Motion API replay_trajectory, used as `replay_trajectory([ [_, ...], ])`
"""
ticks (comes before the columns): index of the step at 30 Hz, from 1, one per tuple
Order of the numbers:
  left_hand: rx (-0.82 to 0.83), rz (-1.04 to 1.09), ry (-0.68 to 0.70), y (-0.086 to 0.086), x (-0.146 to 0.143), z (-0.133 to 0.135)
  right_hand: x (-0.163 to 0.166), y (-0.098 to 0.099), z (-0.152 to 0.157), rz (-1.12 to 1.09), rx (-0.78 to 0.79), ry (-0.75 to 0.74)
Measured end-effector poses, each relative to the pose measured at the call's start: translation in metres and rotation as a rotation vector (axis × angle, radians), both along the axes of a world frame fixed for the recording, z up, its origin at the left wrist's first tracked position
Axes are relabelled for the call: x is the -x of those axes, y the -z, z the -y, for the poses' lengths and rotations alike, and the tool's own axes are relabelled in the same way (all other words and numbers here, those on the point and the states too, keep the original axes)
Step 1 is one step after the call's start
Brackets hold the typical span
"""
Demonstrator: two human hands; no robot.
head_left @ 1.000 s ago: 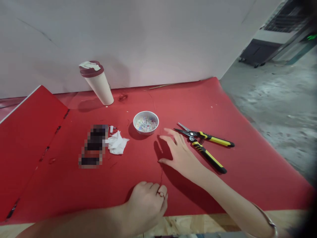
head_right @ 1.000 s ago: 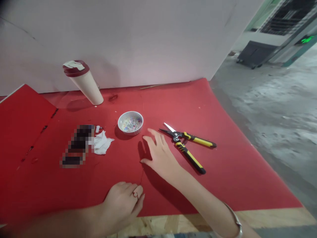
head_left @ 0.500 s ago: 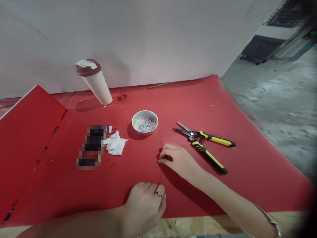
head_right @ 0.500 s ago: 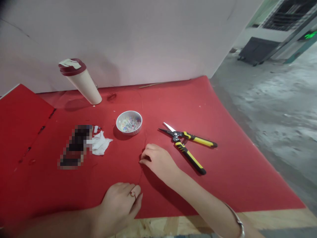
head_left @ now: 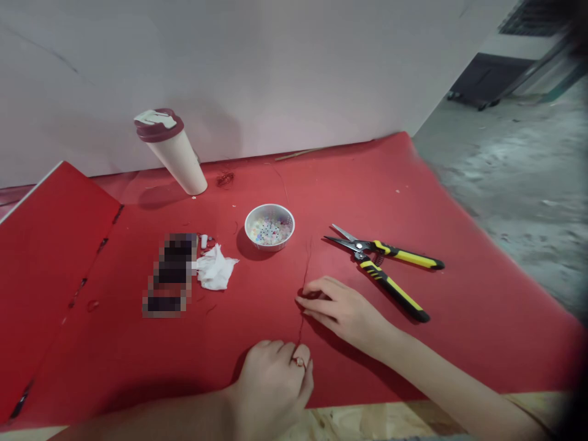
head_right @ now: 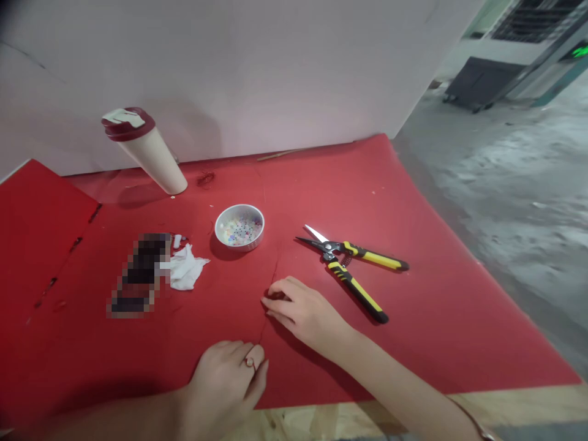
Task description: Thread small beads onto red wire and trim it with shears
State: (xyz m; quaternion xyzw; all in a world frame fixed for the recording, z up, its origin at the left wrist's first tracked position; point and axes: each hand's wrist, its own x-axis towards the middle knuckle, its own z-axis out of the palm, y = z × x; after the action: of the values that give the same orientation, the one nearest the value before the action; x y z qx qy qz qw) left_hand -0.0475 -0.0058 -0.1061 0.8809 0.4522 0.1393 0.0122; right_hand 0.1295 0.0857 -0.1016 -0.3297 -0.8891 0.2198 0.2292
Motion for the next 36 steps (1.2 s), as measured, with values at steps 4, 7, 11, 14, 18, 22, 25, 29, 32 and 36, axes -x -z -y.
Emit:
replay_trajectory([
  [4,-0.014,0.032,-0.017,-0.004,-0.001,-0.001,-0.005,-0.005,0.010,0.145,-0.131,-0.012],
  [7,-0.020,0.051,-0.022,-0.008,-0.005,-0.002,-0.006,-0.006,0.016,0.251,-0.219,0.043],
  [11,-0.029,0.015,-0.027,-0.011,-0.008,-0.006,-0.006,-0.008,0.016,0.301,-0.255,0.081],
  [14,-0.008,-0.078,0.035,-0.014,-0.007,-0.012,-0.005,-0.013,0.011,0.317,-0.266,0.102],
  [18,0.066,-0.251,-0.029,-0.024,-0.006,-0.026,-0.002,-0.020,0.000,0.375,-0.299,0.126],
  [22,0.165,-0.374,-0.094,-0.031,-0.012,-0.045,-0.001,-0.022,-0.013,0.437,-0.303,0.164],
  [25,0.210,-0.360,-0.139,-0.031,-0.022,-0.058,-0.003,-0.022,-0.022,0.437,-0.299,0.150],
  [29,0.193,-0.282,-0.217,-0.030,-0.031,-0.058,-0.004,-0.025,-0.030,0.423,-0.338,0.106],
  [32,0.219,-0.315,-0.308,-0.030,-0.028,-0.045,-0.001,-0.032,-0.030,0.457,-0.337,0.112],
  [36,0.258,-0.430,-0.354,-0.030,-0.014,-0.023,0.008,-0.038,-0.023,0.604,-0.250,0.179],
])
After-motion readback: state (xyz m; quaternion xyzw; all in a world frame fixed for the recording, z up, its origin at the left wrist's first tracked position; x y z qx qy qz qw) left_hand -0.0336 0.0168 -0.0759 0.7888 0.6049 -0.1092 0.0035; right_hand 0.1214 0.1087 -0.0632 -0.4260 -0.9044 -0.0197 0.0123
